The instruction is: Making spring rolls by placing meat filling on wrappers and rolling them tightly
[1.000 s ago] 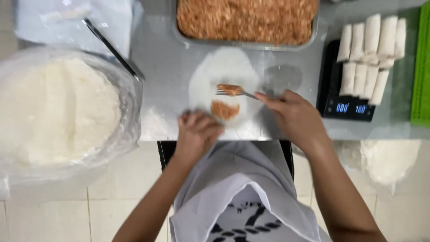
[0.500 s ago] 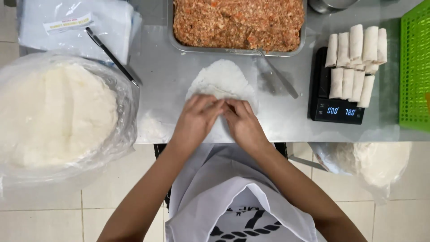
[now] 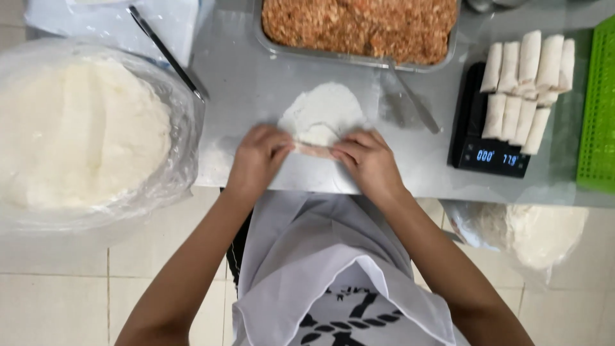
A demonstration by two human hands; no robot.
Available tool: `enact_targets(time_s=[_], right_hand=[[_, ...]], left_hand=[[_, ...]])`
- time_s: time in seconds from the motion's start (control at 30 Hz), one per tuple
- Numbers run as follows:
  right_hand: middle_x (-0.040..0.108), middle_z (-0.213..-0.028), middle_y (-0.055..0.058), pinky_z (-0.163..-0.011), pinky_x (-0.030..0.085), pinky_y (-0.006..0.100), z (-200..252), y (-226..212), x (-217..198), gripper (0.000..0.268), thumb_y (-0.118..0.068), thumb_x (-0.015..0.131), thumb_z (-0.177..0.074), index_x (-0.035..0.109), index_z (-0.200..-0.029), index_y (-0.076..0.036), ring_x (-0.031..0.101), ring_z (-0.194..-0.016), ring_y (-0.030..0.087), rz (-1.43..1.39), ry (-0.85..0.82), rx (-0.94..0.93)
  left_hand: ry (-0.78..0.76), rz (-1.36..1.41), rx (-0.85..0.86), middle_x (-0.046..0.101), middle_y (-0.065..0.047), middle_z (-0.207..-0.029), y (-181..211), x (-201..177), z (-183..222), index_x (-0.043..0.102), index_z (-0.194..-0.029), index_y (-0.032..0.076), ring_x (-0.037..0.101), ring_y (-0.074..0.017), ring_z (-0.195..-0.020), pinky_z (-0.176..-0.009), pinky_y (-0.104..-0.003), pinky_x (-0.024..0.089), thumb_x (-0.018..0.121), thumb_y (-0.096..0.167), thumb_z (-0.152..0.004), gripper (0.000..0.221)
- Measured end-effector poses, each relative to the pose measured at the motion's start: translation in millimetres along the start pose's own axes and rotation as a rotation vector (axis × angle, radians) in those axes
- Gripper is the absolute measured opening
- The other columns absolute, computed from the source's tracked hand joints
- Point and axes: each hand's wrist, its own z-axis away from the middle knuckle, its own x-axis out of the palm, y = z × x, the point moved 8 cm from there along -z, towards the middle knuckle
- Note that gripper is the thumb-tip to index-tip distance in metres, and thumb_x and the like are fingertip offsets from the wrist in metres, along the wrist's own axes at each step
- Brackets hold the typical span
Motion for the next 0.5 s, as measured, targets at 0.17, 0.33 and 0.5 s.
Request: enact_targets(time_s=[0.17,0.33,0.5], right_hand=[[0.074,-0.106,-0.001,-0.082,0.049,0.037,-22,-50,25,0.015,-0.016,0.077,-0.089,0.082,-0.102,-0.022,0.064,-0.096,0.024,0.027,0.076,-0.222],[0.077,-0.100,0.001,-0.080,0.050,0.036,-28,-38,23,0.031,-0.016,0.079,-0.089,0.077,-0.119,-0.023,0.068,-0.090,0.024,-0.051,0.062,-0.174],[0.073,-0.100,0.020,-0.087,0.055,0.045,-13,-6,19,0.085,-0.009,0.079,-0.084,0.041,-0.159,-0.013,0.070,-0.092,0.037,-0.087,-0.027,-0.028]], left_hand=[[-0.249,-0.370,-0.283,0.071,-0.007,-0.078,21,-17,-2,0.078,-0.111,0.028,0.074,-0.0316,-0.074,-0.069,-0.046,0.061,0.073,0.023,-0.092,0.021],[-0.153,-0.122,-0.144,0.076,-0.014,-0.092,9,-3,-2,0.075,-0.114,0.024,0.075,-0.0370,-0.089,-0.078,-0.047,0.060,0.063,0.018,-0.100,0.020],[0.076,0.086,0.312,0.075,-0.005,-0.114,51,26,-7,0.077,-0.107,0.013,0.072,-0.0242,-0.109,-0.097,-0.033,0.057,0.060,0.009,-0.104,0.017]])
